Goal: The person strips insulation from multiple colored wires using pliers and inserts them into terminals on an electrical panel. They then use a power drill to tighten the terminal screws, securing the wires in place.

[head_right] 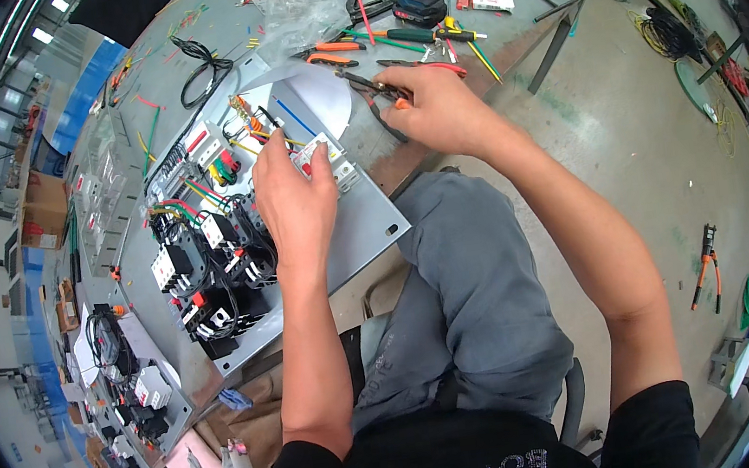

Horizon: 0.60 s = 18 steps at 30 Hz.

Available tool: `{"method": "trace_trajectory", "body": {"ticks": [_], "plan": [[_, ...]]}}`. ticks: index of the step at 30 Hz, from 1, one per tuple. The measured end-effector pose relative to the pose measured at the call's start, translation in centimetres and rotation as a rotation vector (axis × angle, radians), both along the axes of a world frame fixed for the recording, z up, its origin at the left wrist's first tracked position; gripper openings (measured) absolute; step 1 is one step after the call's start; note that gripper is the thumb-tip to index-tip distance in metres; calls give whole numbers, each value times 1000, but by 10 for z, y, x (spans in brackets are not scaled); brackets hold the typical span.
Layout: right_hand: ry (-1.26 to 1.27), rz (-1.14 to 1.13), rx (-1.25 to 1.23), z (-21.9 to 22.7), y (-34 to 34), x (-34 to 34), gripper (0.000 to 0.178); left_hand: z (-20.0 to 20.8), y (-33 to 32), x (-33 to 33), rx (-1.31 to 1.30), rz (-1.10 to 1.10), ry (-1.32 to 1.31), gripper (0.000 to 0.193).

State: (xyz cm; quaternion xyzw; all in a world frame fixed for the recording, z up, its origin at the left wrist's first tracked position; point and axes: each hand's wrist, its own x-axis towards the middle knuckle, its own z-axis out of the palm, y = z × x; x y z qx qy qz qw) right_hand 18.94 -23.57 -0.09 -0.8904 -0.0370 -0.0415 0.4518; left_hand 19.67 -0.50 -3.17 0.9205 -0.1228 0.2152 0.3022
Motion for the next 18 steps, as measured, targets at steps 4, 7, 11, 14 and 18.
{"method": "trace_trajectory", "body": {"ticks": [4, 7, 11, 14, 18], "plan": [[-84, 4, -66, -4, 1, -7, 40, -9, 2, 6, 4, 4, -73, 57], [-142, -9, -96, -14, -6, -7, 41, -5, 0, 6, -6, 2, -56, 59], [-126, -25, -67, -15, -6, -12, 40, 4, -2, 5, -24, 34, -3, 58], [-75, -11, -77, -14, -5, -13, 40, 4, 2, 13, 15, 41, 27, 56], [-138, -10, -128, -22, -8, -9, 40, 14, -1, 19, -175, 15, 262, 50]]}}
